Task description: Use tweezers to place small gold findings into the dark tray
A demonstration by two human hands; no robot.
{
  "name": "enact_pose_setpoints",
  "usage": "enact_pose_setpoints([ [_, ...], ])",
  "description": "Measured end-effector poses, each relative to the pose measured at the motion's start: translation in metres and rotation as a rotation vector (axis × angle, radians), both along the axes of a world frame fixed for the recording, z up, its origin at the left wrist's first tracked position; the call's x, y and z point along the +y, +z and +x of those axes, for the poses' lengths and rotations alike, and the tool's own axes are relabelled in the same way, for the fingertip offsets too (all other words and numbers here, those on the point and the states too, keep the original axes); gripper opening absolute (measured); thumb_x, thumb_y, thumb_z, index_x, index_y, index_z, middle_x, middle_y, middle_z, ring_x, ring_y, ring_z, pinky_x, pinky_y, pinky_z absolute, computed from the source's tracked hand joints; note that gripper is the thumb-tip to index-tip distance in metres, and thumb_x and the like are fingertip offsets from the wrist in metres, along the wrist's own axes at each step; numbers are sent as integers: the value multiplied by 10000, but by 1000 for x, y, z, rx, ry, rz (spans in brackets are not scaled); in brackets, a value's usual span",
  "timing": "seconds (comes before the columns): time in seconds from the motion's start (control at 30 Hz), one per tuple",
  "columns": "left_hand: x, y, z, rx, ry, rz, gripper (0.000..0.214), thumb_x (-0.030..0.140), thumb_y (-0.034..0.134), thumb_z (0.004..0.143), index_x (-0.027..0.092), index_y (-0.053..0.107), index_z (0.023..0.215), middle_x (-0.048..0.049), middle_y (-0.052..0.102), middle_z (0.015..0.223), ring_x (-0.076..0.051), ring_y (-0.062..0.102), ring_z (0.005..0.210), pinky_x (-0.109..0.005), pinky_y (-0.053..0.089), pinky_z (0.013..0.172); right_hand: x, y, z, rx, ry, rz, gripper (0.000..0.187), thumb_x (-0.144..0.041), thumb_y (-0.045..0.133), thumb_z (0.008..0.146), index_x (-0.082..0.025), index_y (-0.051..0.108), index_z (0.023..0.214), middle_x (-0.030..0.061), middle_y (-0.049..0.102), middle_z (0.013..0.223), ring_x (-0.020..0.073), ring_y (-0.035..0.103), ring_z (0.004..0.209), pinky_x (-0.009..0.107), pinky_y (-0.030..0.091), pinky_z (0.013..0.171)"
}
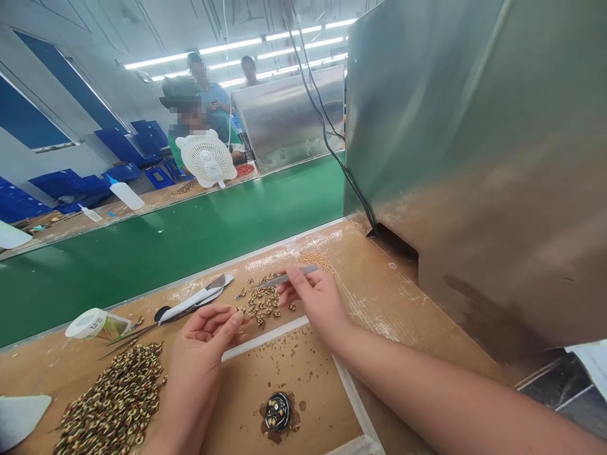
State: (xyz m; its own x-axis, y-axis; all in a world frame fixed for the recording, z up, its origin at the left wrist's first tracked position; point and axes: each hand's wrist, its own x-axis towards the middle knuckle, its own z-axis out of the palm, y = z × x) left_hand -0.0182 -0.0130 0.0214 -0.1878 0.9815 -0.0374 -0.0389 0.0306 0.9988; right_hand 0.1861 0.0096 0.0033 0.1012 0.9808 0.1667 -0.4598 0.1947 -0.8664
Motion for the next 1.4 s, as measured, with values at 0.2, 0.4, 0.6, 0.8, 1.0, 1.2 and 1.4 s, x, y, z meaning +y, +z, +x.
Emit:
enact_pose_setpoints([
  [0.2, 25, 9, -43, 513, -92, 1, 460, 522, 856, 732, 189, 760, 1035, -106, 826, 1009, -284, 774, 971, -379, 601, 853, 31, -2, 20, -37, -62, -139, 574, -710, 800, 805, -155, 784, 948, 56, 747, 742, 135, 650, 566, 266, 561, 561],
  [0.4, 33, -1, -61, 803, -282, -77, 381, 526, 718, 830, 212, 776, 1037, -98, 825, 1054, -312, 755, 950, -422, 539, 858, 37, 1, 38, -454, -104, -82, 597, -763, 669, 866, -188, 633, 711, 10, 613, 613, 140, 542, 521, 284, 432, 524],
  [0.6, 24, 14, -53, 1081, -218, -99, 315, 521, 639, 902, 285, 810, 1021, -17, 746, 774, -273, 654, 719, -353, 412, 668, 29, 8, 50, -1197, -182, 202, 528, -502, 469, 1050, -221, 425, 605, -1, 505, 582, 155, 464, 575, 311, 290, 597],
  [0.8, 14, 58, -111, 1153, 97, -147, 434, 590, 546, 946, 281, 787, 1131, -39, 760, 876, -285, 687, 803, -345, 429, 706, 25, 10, 47, -1432, -110, 272, 418, -353, 481, 1031, -219, 431, 638, 21, 574, 598, 165, 492, 579, 315, 233, 595],
  [1.0, 2, 74, -170, 1379, -107, -276, 289, 483, 638, 860, 272, 817, 946, -68, 809, 1086, -320, 722, 994, -347, 462, 785, 27, 4, 44, -1353, 2, 235, 313, -345, 566, 983, -212, 567, 700, 30, 664, 660, 175, 569, 621, 291, 291, 601],
  [1.2, -16, 58, -154, 1360, -261, -281, 205, 411, 681, 821, 283, 818, 905, -56, 822, 1043, -312, 730, 987, -343, 469, 806, 31, -1, 44, -1296, 30, 173, 330, -386, 626, 927, -224, 526, 657, 37, 640, 640, 191, 533, 596, 313, 281, 585],
  [1.4, -22, 49, -141, 1403, -225, -301, 128, 347, 680, 809, 279, 786, 834, -58, 806, 945, -313, 718, 911, -323, 400, 677, 36, -8, 47, -1258, 85, 119, 348, -457, 595, 938, -220, 564, 685, 37, 634, 673, 210, 542, 636, 317, 289, 599],
])
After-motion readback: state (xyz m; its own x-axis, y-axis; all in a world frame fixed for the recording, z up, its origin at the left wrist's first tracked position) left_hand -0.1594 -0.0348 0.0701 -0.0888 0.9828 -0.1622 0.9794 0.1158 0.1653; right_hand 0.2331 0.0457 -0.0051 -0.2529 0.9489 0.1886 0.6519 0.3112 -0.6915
